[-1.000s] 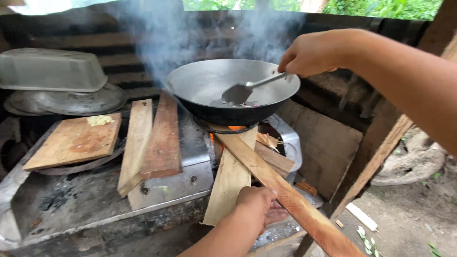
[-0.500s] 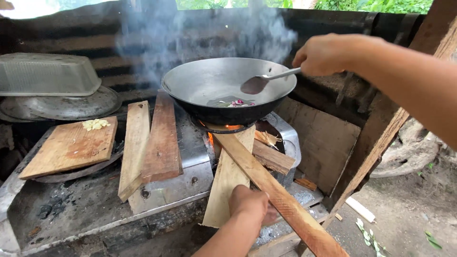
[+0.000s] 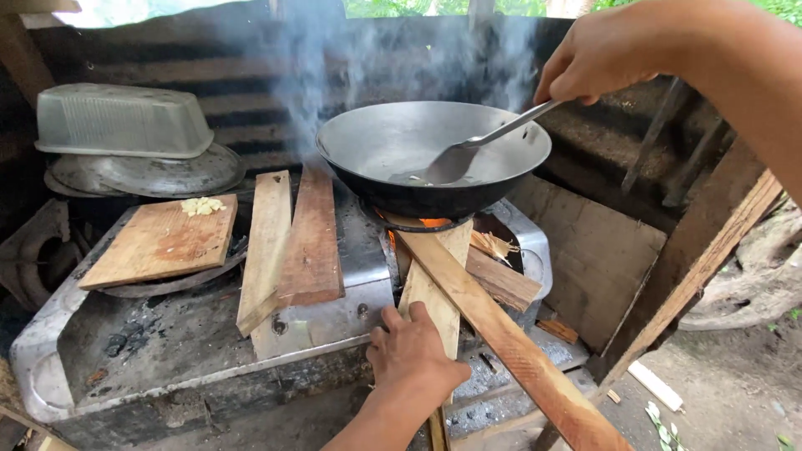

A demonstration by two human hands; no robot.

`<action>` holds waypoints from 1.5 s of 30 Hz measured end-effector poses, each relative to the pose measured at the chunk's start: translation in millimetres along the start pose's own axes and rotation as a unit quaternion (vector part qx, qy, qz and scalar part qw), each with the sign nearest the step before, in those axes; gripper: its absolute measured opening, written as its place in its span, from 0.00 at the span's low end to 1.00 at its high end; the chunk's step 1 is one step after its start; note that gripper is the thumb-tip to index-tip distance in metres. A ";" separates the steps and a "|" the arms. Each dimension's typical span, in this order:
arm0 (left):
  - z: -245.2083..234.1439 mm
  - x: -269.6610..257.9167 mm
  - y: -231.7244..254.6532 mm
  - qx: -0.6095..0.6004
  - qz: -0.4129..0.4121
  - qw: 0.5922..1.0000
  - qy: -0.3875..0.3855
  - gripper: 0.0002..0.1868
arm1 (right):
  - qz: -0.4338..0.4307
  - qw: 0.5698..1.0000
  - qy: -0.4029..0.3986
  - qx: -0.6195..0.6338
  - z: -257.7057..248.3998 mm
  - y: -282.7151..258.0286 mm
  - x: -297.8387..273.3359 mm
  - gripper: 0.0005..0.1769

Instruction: Sautéing chopped onions and garlic in a wok over an outdoor wood-fired stove.

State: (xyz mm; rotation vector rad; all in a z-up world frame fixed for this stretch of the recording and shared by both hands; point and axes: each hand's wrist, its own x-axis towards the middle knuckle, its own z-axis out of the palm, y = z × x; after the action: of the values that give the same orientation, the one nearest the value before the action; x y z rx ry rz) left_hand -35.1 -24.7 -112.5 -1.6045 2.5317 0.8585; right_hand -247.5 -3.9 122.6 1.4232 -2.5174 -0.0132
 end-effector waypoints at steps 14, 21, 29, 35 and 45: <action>16.0 7.3 1.5 0.022 0.047 0.999 0.016 0.49 | -0.076 0.996 0.033 -0.017 34.9 46.0 55.5 0.20; 14.8 5.3 -8.5 0.025 0.081 0.996 0.031 0.47 | -0.019 1.000 -0.016 -0.008 55.7 18.9 40.8 0.24; -2.4 -8.5 -4.7 0.107 0.106 0.988 -0.024 0.52 | 0.075 0.980 -0.117 0.144 90.0 23.7 84.8 0.30; -6.7 -6.3 -9.5 0.102 0.124 0.986 -0.051 0.46 | -0.057 0.994 -0.083 0.043 82.0 -0.8 62.8 0.28; -8.3 3.4 -9.4 0.114 0.138 0.982 -0.061 0.52 | -0.044 0.995 -0.021 -0.084 20.5 78.7 64.6 0.21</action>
State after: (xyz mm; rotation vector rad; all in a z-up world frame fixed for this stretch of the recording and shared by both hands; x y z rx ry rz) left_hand -26.5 -34.4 -110.6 -1.1197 2.6864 0.6304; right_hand -350.2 -19.6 126.6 1.4774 -2.4196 -0.2676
